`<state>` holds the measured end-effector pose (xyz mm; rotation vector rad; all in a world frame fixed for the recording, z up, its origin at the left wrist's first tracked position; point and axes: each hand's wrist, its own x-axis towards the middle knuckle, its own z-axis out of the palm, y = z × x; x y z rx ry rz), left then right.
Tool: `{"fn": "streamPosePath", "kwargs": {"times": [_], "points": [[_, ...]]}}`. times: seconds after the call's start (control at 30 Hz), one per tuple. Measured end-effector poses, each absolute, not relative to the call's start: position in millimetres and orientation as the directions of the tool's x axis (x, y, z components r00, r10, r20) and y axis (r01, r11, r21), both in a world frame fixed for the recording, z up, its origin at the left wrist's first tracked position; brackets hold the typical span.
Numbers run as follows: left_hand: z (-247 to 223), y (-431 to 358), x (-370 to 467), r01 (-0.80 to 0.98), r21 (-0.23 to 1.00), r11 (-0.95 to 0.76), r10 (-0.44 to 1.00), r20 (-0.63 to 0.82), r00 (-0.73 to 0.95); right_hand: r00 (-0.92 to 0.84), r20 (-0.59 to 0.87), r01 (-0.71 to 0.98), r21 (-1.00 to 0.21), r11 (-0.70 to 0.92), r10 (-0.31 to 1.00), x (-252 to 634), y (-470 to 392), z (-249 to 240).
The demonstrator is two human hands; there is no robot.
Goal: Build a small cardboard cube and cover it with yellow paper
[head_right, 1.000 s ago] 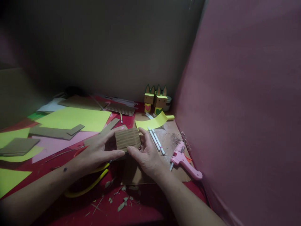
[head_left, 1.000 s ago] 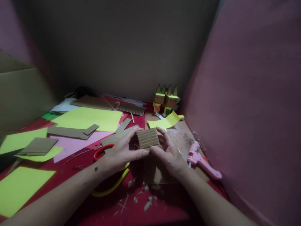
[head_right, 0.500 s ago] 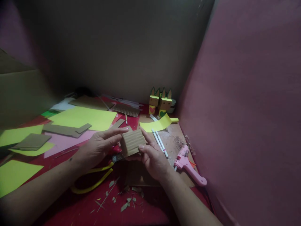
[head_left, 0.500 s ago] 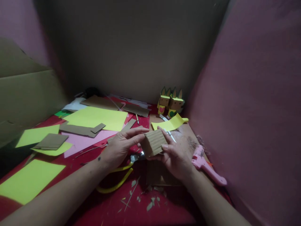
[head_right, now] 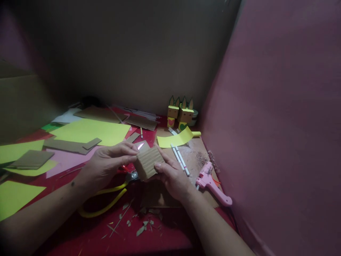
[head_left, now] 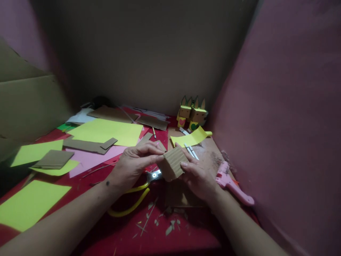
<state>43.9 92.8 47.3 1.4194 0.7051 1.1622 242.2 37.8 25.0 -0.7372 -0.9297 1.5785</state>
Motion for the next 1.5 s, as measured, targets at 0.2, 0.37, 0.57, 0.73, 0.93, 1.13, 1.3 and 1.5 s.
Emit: {"fn": "streamPosePath", "kwargs": {"times": [0.2, 0.37, 0.57, 0.73, 0.93, 1.13, 1.3, 1.5], "points": [[44.9, 92.0, 46.9, -0.233, 0.930, -0.284, 0.889, 0.346, 0.300, -0.210, 0.031, -0.491, -0.867, -0.078, 0.977, 241.6, 38.7, 21.1], [46.7, 95.7, 42.3, -0.190, 0.962, -0.196, 0.912, 0.250, 0.327, -0.203, 0.033, -0.484, -0.872, -0.071, 0.979, 242.3, 39.7, 21.9], [46.6, 98.6, 36.7, -0.138, 0.943, -0.303, 0.868, 0.332, 0.368, -0.203, 0.030, -0.471, -0.879, -0.071, 0.979, 242.8, 39.5, 20.7], [45.9, 96.3, 39.6, -0.120, 0.896, -0.427, 0.843, 0.442, 0.306, -0.221, 0.059, -0.471, -0.881, -0.053, 0.974, 242.5, 39.4, 19.9], [47.0, 94.8, 40.4, -0.106, 0.884, -0.456, 0.828, 0.464, 0.315, -0.218, 0.048, -0.476, -0.877, -0.063, 0.975, 244.5, 42.0, 19.2], [51.2, 105.4, 25.0, 0.019, 0.599, -0.801, 0.503, 0.655, 0.563, -0.231, -0.056, -0.418, -0.896, -0.151, 0.971, 249.4, 41.1, 23.4], [50.1, 108.7, 17.7, 0.103, 0.206, -0.973, 0.221, 0.713, 0.665, -0.256, -0.094, -0.356, -0.916, -0.184, 0.962, 252.7, 40.4, 26.6], [60.6, 96.9, 15.4, 0.137, -0.033, -0.990, 0.078, 0.676, 0.732, -0.315, -0.088, -0.342, -0.918, -0.200, 0.945, 255.2, 41.0, 27.2]]}}
